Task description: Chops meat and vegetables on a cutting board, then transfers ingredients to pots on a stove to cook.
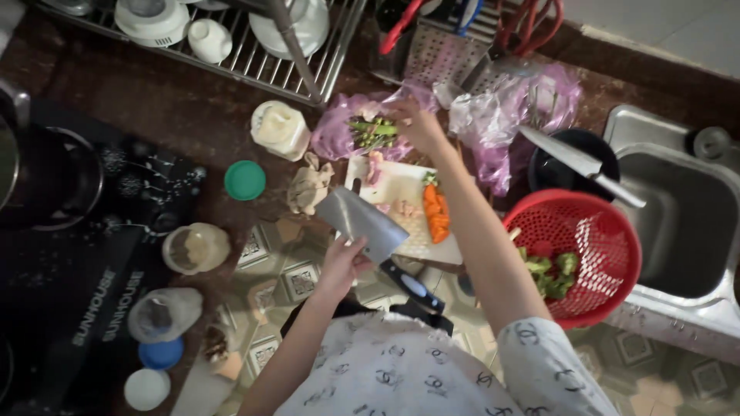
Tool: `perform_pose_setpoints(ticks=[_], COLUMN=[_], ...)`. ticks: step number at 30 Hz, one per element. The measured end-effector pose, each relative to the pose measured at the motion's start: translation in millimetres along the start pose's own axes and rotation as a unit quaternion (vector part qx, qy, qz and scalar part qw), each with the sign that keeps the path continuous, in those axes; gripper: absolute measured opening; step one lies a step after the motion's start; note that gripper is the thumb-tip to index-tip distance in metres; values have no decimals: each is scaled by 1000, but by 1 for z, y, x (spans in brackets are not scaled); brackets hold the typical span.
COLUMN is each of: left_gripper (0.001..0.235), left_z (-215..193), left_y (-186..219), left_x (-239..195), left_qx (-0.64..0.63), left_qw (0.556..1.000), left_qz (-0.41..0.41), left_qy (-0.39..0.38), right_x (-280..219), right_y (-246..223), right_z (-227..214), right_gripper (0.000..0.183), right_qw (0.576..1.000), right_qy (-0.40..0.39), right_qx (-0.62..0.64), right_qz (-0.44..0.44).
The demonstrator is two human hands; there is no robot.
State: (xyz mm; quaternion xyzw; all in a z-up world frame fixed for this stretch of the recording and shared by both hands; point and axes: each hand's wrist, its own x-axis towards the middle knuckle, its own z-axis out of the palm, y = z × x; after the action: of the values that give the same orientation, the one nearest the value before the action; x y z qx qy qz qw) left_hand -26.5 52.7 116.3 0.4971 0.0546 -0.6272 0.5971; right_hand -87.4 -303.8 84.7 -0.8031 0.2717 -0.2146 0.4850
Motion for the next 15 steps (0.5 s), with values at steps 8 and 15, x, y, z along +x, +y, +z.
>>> perform_pose_setpoints(ticks=[8, 15], left_gripper=[37, 28], left_z=[11, 44], left_y=[21, 76], left_x=[69, 89], left_qx=[60, 249], left_qw=[993, 936], left_qz=[75, -18], left_qy=[-74, -249], right_x=[-171, -239], right_y=[-170, -172], right_z=[12, 83], right_gripper=[74, 61], right_qw=[910, 913], right_qy=[-201, 138], right_qx=[-228, -267], right_qz=[281, 276])
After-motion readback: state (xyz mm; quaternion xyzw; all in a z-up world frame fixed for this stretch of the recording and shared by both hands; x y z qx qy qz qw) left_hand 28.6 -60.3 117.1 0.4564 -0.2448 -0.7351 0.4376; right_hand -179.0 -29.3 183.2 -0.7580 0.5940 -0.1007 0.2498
